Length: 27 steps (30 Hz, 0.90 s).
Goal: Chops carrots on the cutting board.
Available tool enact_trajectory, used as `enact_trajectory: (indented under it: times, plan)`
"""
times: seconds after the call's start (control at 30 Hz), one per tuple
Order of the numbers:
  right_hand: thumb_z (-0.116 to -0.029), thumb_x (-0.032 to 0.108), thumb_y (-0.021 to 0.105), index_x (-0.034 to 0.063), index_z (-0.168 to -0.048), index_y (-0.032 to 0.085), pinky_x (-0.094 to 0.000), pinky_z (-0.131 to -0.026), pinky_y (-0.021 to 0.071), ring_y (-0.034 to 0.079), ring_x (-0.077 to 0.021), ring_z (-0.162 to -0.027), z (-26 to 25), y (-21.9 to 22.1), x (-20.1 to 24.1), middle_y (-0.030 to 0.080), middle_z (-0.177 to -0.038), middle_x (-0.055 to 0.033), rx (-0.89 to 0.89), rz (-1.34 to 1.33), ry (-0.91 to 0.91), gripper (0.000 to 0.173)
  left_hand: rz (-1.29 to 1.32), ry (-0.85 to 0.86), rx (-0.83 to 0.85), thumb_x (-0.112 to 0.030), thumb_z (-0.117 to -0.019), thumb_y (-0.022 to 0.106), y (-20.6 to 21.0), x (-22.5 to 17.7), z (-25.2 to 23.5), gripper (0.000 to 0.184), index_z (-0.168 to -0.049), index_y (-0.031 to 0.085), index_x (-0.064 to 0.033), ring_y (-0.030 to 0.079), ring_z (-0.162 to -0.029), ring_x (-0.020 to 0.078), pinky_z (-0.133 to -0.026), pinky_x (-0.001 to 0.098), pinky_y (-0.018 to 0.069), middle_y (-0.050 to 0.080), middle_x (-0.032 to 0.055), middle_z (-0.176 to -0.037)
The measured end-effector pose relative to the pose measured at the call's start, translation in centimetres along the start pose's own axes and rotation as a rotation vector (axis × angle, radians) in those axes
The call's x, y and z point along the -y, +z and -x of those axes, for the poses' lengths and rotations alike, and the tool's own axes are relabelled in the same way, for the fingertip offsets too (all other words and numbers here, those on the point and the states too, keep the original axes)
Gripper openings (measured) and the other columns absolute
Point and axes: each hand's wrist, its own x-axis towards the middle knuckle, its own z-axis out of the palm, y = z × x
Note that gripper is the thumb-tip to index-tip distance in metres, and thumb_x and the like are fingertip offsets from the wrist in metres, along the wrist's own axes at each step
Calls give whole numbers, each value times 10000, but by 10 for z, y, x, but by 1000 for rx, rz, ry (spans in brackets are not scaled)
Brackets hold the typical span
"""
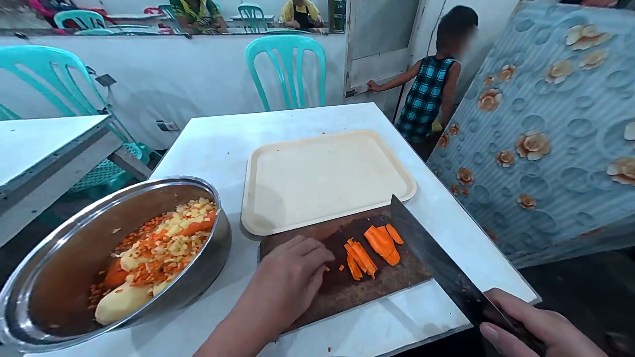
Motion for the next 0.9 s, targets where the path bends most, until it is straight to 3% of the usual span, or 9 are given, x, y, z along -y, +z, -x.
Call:
enact_trajectory:
  times: [0.1,0.23,0.33,0.43,0.5,0.57,0.7,0.8,0.9]
  plan:
    - [-1044,153,560,-62,-1079,622,-386,-564,510,602,-209,-606,-2,8,2,622,-745,-165,8,-4,4,227,99,183,94,-90,-936,609,14,-12,-19,225,-1102,740,-167,704,-1058,209,-892,382,588,750,6,-1086]
    - [-1048,162,554,-62,-1082,628,-400,-545,500,595,-225,-587,0,12,4,618,-728,-166,21,11,15,238,78,255,104,-101,-948,601,24,-11,-29,191,-1078,724,-169,710,-978,202,-834,365,585,748,-1,-990]
    - [-1057,173,543,-55,-1077,623,-428,-550,506,605,-251,-592,0,15,4,620,-725,-168,36,31,40,243,160,155,106,-149,-952,619,16,-7,-26,158,-1063,728,-175,708,-911,145,-820,324,587,744,-31,-948]
    - [-1061,164,527,-53,-1073,614,-445,-563,519,620,-268,-604,-5,23,6,627,-735,-173,67,35,55,235,329,-11,338,-119,-966,664,-9,-4,-26,164,-1122,714,-114,715,-876,152,-823,352,600,739,18,-963]
    - [-1065,161,519,-51,-1066,613,-442,-564,526,627,-266,-603,-11,30,8,631,-733,-170,83,21,47,232,309,-26,412,-95,-973,655,-16,-2,-29,147,-1094,737,-113,718,-903,172,-846,369,593,747,28,-974]
    - [-1067,157,508,-51,-1079,608,-445,-572,528,627,-266,-605,-17,38,11,631,-738,-167,110,1,57,231,256,27,411,-47,-985,606,-14,-3,-32,187,-1046,768,-120,714,-954,223,-865,407,578,760,44,-1002]
    - [-1075,153,486,-45,-1117,590,-457,-596,558,656,-273,-618,-23,51,15,648,-761,-170,147,-26,105,228,211,118,385,-3,-974,550,-8,-4,-30,286,-1105,765,-138,710,-1086,234,-948,433,561,763,31,-1122]
    - [-1076,154,480,-43,-1131,586,-461,-602,560,657,-277,-618,-24,56,18,646,-763,-170,166,-29,130,230,141,150,290,-67,-942,636,-4,-3,-22,245,-1128,755,-173,717,-1045,222,-905,427,580,764,4,-1074]
    - [-1078,160,474,-38,-1149,579,-468,-613,562,663,-287,-629,-29,58,22,648,-765,-167,188,-10,149,235,68,197,205,-51,-939,617,2,0,-20,231,-1069,756,-181,722,-975,197,-834,384,584,765,-21,-992]
